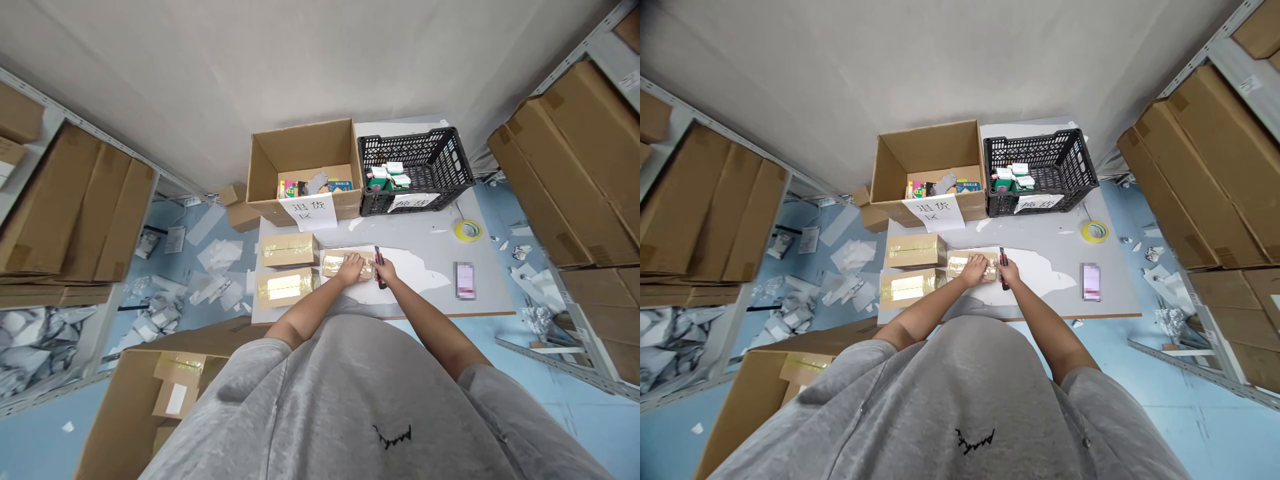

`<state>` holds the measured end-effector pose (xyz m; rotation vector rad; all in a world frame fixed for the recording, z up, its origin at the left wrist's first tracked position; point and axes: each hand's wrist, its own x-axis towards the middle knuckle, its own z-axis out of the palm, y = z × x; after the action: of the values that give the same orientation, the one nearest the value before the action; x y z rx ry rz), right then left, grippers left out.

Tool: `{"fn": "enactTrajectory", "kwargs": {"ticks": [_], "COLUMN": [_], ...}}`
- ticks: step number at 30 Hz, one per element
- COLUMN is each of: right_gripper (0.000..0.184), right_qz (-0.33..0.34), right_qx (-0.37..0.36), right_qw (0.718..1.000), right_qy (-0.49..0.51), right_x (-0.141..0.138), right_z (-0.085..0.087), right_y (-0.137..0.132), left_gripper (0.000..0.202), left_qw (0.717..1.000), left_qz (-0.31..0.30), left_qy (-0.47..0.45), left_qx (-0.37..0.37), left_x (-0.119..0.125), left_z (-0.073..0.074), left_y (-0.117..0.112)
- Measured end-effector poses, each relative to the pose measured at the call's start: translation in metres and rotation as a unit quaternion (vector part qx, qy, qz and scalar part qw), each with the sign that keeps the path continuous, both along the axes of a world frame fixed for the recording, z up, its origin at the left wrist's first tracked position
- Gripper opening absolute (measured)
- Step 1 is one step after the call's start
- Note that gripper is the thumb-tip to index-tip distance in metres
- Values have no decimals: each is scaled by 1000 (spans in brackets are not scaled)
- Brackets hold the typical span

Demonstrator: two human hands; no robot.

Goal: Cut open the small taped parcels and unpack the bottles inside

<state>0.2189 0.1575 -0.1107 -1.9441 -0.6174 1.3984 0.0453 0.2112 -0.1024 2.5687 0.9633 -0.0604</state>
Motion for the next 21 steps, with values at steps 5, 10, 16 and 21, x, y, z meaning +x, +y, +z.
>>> {"fn": "enactTrajectory", "kwargs": {"ticks": [5,10,16,21], "right_gripper": [32,20,28,33], "right_qz": [-5,50,136,125], "right_qx": [-5,19,48,52], "right_qw": [1000,999,989,991], "right_qy": [-7,-7,-7,-7], "right_x": [1,8,18,11], "right_z": [1,3,4,7], "right_y": [13,-6,-56,-57], "left_gripper": [60,62,69,67], "left_qw": [1000,1000,999,996], "left_qz": [15,-12,-36,-50], "left_qy": [6,-10,-26,-27], "left_qx": [-4,-11,29,65], "left_x": [5,1,-5,-8], "left_z": [1,-3,-13,-20], "left_y": [5,12,13,6]}}
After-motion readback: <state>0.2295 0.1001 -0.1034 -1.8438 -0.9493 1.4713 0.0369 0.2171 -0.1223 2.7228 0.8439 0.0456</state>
